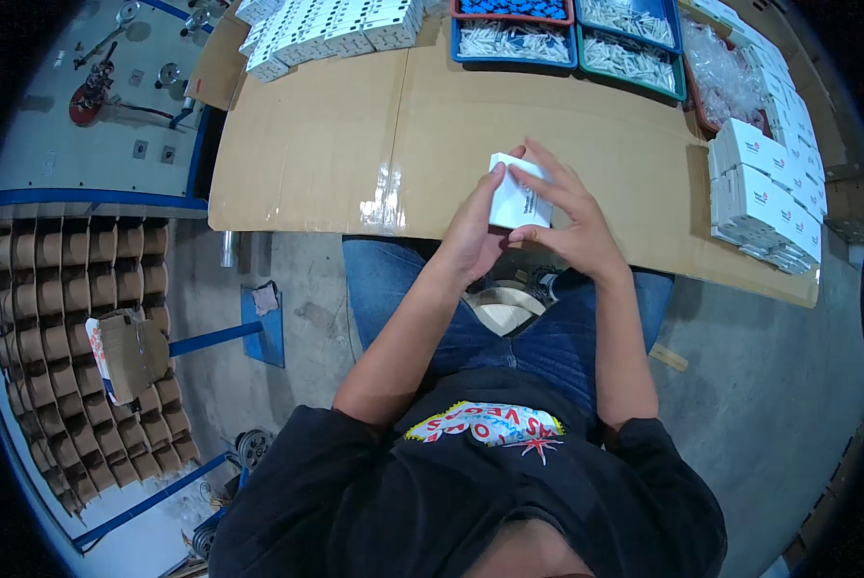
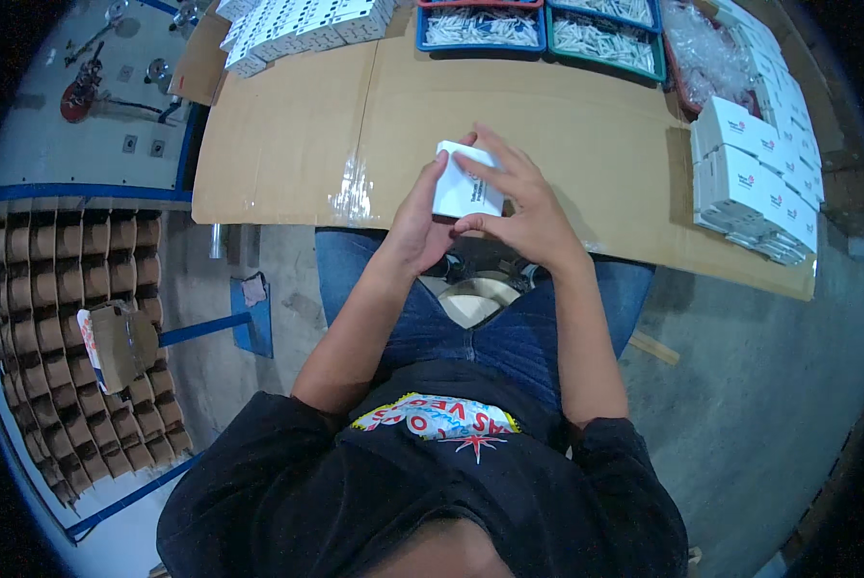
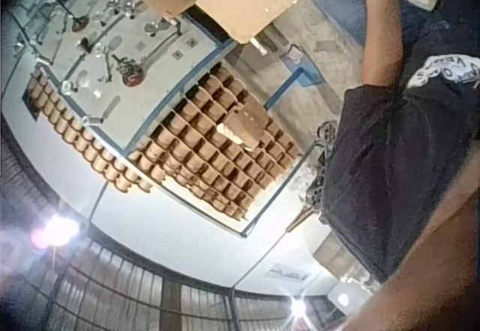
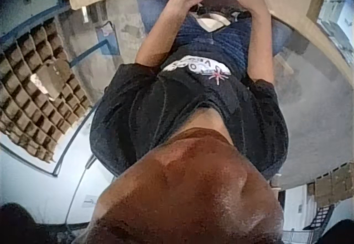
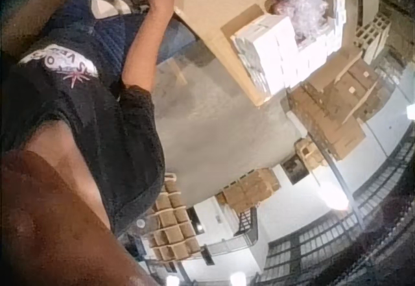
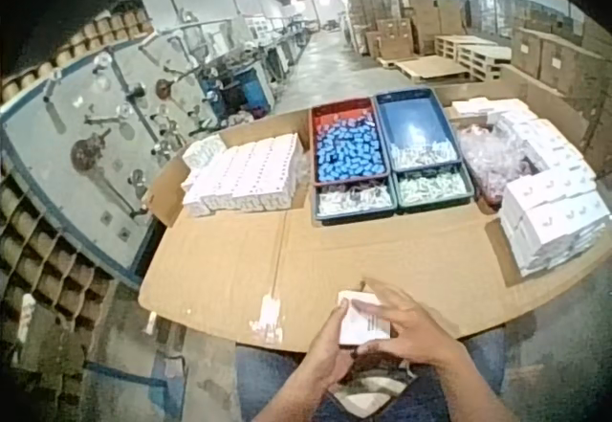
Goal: The person assembles small electrical components by hand. They open a white box, place a small plastic bag containing white connectors into it, add a blue plastic cap, and then close the box. The person repeats this process with another box.
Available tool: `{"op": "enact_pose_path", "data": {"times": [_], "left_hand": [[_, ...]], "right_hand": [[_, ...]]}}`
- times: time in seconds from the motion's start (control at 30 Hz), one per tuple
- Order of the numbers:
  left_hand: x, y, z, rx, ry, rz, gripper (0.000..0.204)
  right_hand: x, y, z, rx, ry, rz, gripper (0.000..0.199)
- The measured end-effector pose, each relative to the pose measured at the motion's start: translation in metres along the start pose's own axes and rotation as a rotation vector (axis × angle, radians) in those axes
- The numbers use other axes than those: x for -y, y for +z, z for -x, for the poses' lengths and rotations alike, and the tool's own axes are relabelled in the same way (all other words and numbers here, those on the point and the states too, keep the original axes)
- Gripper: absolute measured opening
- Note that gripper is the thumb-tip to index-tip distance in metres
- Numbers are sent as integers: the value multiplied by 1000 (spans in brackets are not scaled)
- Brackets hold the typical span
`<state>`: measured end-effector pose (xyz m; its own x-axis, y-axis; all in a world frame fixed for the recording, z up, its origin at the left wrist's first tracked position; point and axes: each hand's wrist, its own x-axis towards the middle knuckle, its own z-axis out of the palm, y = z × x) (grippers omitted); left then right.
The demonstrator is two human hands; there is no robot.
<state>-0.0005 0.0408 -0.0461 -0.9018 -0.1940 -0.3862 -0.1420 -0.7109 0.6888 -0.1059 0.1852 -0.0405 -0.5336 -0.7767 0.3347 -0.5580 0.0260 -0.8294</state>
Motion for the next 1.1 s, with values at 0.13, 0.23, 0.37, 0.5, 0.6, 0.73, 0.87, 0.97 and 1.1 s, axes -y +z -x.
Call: {"op": "enact_pose_path", "data": {"times": [0.13,0.23,0.37,0.5,0.6,0.73,0.87,0.97,1.1], "left_hand": [[-9,13,3,-4,196,143,55],[-3,11,3,-33,300,175,53],[-6,-6,0,-86,476,-221,54],[-29,-10,12,38,545,-400,58],[-37,-17,18,96,494,-473,50],[-46,-15,30,175,440,-455,46],[-43,-21,35,174,443,-414,44],[-41,-24,34,192,473,-424,38],[-33,-36,26,197,470,-369,32]], "right_hand": [[-5,19,-1,-310,289,-401,67],[-5,31,0,-392,478,-897,52],[1,30,1,-400,539,-1050,36],[4,15,5,-233,365,-701,34],[13,15,6,-187,329,-701,37],[26,1,4,-88,240,-427,35],[41,2,2,-118,166,-421,33],[42,4,3,-147,112,-356,32],[42,9,1,-158,83,-267,29]]}}
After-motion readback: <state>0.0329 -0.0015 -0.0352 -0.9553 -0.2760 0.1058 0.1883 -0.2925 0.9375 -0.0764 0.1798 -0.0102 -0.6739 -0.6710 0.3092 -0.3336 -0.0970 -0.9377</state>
